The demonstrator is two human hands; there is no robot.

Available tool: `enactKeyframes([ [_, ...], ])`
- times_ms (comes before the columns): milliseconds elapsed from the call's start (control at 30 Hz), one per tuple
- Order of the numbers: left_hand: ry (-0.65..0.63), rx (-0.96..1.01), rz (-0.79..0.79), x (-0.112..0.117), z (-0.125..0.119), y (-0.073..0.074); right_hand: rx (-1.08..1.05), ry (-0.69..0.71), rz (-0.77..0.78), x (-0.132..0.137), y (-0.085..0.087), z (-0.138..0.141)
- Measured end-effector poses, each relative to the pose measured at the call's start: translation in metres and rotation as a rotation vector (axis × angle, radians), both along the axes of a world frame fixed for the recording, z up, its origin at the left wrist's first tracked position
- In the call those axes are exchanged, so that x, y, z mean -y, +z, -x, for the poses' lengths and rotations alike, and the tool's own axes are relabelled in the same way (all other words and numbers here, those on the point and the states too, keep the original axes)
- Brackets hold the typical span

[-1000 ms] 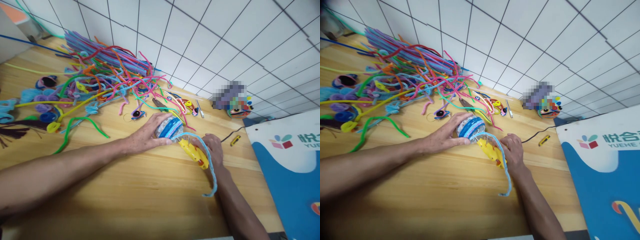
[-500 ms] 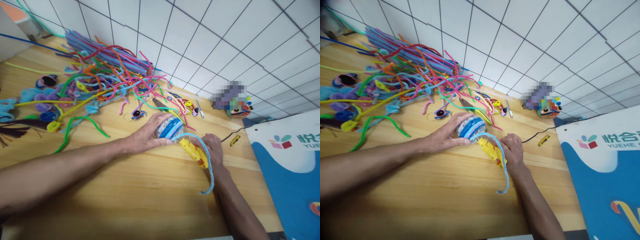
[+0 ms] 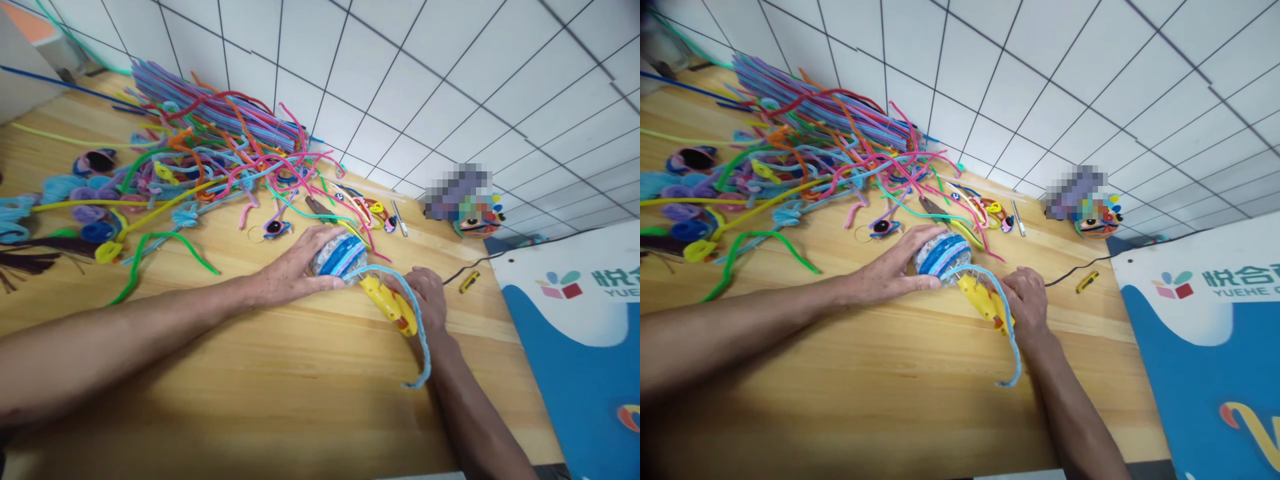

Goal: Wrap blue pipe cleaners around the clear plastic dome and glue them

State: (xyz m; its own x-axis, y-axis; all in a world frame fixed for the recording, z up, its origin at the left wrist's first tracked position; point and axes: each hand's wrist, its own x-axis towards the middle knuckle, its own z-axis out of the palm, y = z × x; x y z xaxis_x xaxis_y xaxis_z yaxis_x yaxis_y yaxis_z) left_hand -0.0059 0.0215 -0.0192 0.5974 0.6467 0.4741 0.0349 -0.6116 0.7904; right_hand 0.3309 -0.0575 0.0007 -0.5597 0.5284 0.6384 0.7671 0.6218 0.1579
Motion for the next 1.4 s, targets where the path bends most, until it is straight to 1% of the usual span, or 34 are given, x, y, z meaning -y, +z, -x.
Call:
enactKeyframes([
  [133, 0.002, 0.002, 0.006, 0.000, 0.000, 0.001, 0.021, 0.014, -0.003, -0.002, 0.002, 0.004],
  [233, 0.004, 0.001, -0.002, 0.000, 0.000, 0.001, 0.022, 0.037, -0.023, -0.005, 0.000, -0.001],
  [367, 0.012, 0.004, -0.004, 0.000, 0.000, -0.001, 0.004, 0.011, -0.053, -0.007, -0.004, -0.007],
  [567, 0.009, 0.011, -0.008, -0.001, 0.000, -0.002, 0.008, 0.057, -0.003, -0.003, -0.005, -0.001],
  [633, 0.010, 0.006, -0.005, -0.001, 0.000, -0.002, 0.008, 0.038, -0.007, -0.003, -0.005, 0.000],
  [767, 0.008, 0.020, -0.010, -0.001, 0.000, -0.002, -0.024, -0.010, 0.027, -0.004, -0.003, -0.001],
  [1067, -0.005, 0.024, -0.040, -0.001, -0.001, 0.000, -0.001, 0.071, 0.023, 0.001, 0.007, 0.010],
  [1267, 0.012, 0.017, -0.008, 0.000, -0.001, 0.000, 0.002, 0.011, -0.016, 0.001, 0.008, 0.004],
  [1400, 0.008, 0.028, -0.018, 0.000, -0.002, -0.001, -0.003, -0.018, -0.031, 0.000, 0.009, 0.003],
])
